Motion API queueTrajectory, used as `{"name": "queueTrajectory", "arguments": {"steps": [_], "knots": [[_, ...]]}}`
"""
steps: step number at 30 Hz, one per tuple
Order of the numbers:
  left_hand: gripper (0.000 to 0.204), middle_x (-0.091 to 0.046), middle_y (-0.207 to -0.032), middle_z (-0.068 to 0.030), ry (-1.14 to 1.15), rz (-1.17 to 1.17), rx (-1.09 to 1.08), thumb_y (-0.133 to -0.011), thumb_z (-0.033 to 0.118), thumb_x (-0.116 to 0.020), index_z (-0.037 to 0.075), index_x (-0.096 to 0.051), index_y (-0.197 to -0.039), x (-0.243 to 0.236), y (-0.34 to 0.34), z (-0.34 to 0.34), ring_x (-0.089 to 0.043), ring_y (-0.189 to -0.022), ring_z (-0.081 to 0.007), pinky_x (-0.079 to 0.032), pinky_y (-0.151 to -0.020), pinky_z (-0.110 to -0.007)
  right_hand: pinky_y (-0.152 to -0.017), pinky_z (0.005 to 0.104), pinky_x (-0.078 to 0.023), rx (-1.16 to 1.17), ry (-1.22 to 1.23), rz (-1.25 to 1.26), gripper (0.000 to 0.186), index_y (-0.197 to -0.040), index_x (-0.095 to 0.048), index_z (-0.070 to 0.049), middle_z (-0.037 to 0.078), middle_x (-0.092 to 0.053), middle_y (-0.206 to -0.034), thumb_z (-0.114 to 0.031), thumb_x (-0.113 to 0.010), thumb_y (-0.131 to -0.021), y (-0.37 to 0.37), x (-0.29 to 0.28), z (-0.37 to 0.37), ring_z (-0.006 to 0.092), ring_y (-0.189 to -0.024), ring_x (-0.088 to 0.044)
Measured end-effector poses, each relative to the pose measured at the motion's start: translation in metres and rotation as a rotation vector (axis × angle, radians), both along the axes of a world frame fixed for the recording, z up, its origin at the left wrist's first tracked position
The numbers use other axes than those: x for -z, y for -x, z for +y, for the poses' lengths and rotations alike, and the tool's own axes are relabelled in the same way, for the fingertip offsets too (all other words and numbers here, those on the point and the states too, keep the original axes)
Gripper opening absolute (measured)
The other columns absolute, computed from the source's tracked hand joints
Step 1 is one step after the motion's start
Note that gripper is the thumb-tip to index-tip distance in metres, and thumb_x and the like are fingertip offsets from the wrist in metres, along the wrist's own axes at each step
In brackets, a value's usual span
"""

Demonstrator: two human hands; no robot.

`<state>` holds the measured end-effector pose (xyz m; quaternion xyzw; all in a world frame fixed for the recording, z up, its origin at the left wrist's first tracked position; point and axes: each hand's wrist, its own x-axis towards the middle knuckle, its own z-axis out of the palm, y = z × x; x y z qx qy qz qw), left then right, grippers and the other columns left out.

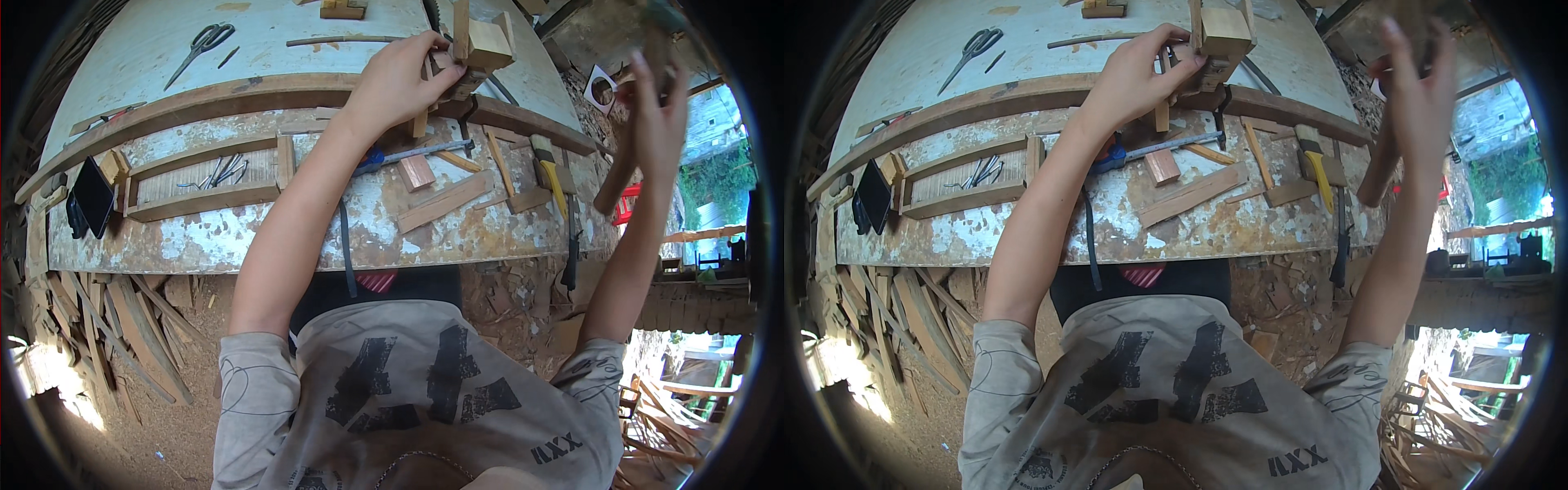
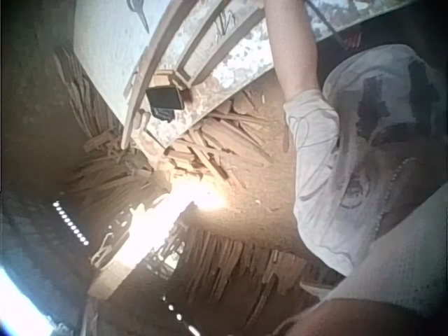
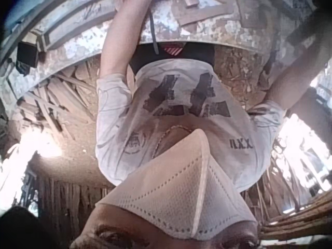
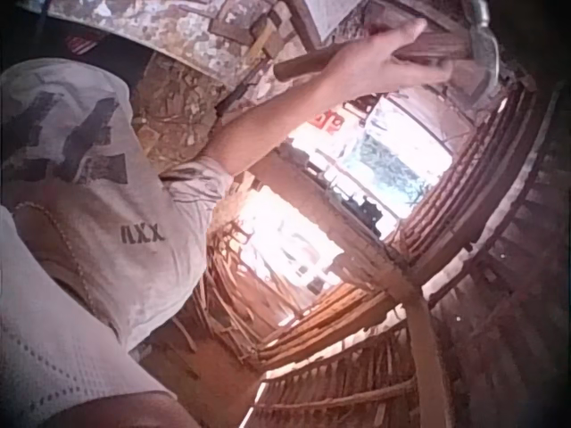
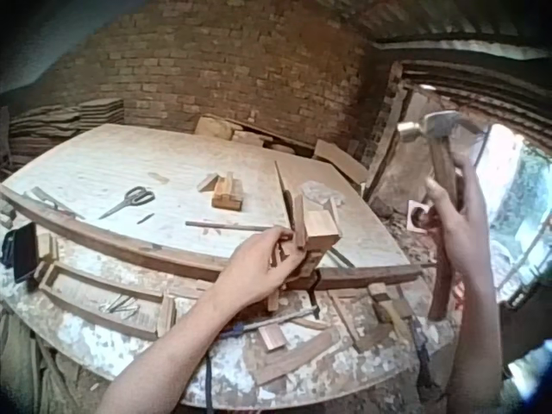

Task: The person is seen assembling wooden pieces, using a hammer to secure parts, and using a saw to cut wood.

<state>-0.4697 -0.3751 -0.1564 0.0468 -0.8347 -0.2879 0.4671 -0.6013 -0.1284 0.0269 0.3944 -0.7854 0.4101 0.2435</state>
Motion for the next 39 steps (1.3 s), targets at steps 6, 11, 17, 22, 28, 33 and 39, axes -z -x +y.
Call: {"name": "queueTrajectory", "arguments": {"steps": [6, 11, 17, 22, 28, 33, 39], "knots": [[0.049, -0.073, -0.097, -0.0195, -0.044, -0.029, 0.044, -0.096, 0.039, -0.068, -0.002, -0.065, -0.122, 0.007, -0.001, -0.006, -0.074, -0.073, -0.0281, -0.056, -0.076, -0.038, -0.063, 0.0231, -0.050, -0.105, 0.158, 0.255, 0.059, -0.136, -0.059, -0.004, 0.001, -0.067, -0.082, -0.043, -0.074, -0.095, -0.039, -0.015, -0.025, 0.0071, -0.071, -0.064], [0.049, -0.073, -0.095, -0.0190, -0.020, -0.038, 0.042, -0.096, 0.039, -0.069, -0.003, -0.067, -0.121, 0.005, 0.003, -0.008, -0.075, -0.070, -0.0261, -0.056, -0.073, -0.037, -0.098, 0.0464, -0.052, 0.037, -0.747, 0.381, 0.055, -0.147, -0.052, -0.014, 0.023, -0.068, -0.128, -0.043, -0.061, -0.102, -0.023, 0.026, -0.031, 0.0368, -0.117, -0.068], [0.050, -0.074, -0.094, -0.0178, 0.055, 0.007, 0.015, -0.096, 0.040, -0.069, -0.003, -0.068, -0.121, 0.008, 0.001, -0.012, -0.075, -0.068, -0.0231, -0.057, -0.071, -0.036, -0.088, 0.0411, -0.053, -0.078, -0.016, 0.255, 0.047, -0.143, -0.049, 0.001, 0.021, -0.065, -0.127, -0.017, -0.062, -0.101, -0.078, -0.004, -0.039, 0.0300, -0.104, -0.068], [0.051, -0.074, -0.097, -0.0193, -0.040, -0.040, 0.070, -0.096, 0.041, -0.069, -0.004, -0.068, -0.121, 0.000, 0.002, -0.008, -0.074, -0.067, -0.0249, -0.057, -0.072, -0.037, -0.091, 0.0427, -0.053, -0.094, 0.030, 0.519, 0.051, -0.147, -0.047, -0.005, 0.021, -0.066, -0.124, -0.024, -0.062, -0.102, -0.015, -0.006, -0.038, 0.0341, -0.108, -0.067], [0.052, -0.075, -0.104, -0.0217, -0.006, -0.100, 0.037, -0.094, 0.041, -0.070, -0.003, -0.069, -0.120, -0.005, -0.001, -0.010, -0.075, -0.086, -0.0339, -0.056, -0.082, -0.041, -0.088, 0.0507, -0.053, -0.055, -0.649, 0.584, 0.047, -0.146, -0.049, -0.015, 0.021, -0.071, -0.116, -0.028, -0.059, -0.103, -0.010, 0.023, -0.035, 0.0419, -0.107, -0.068], [0.053, -0.074, -0.107, -0.0235, -0.025, -0.092, 0.057, -0.093, 0.042, -0.071, -0.003, -0.070, -0.120, -0.006, -0.006, -0.005, -0.072, -0.101, -0.0380, -0.054, -0.091, -0.042, -0.100, 0.0359, -0.049, 0.060, -0.122, 0.544, 0.059, -0.151, -0.041, 0.002, 0.018, -0.059, -0.135, -0.018, -0.065, -0.101, -0.035, -0.018, -0.038, 0.0276, -0.116, -0.061], [0.053, -0.074, -0.108, -0.0236, -0.012, -0.079, 0.062, -0.093, 0.043, -0.070, -0.003, -0.071, -0.120, -0.011, -0.001, -0.004, -0.072, -0.101, -0.0392, -0.054, -0.091, -0.043, -0.086, 0.0519, -0.052, -0.014, -0.251, 0.957, 0.047, -0.147, -0.048, -0.014, 0.024, -0.070, -0.110, -0.024, -0.059, -0.103, 0.022, 0.001, -0.029, 0.0433, -0.105, -0.067]]}}
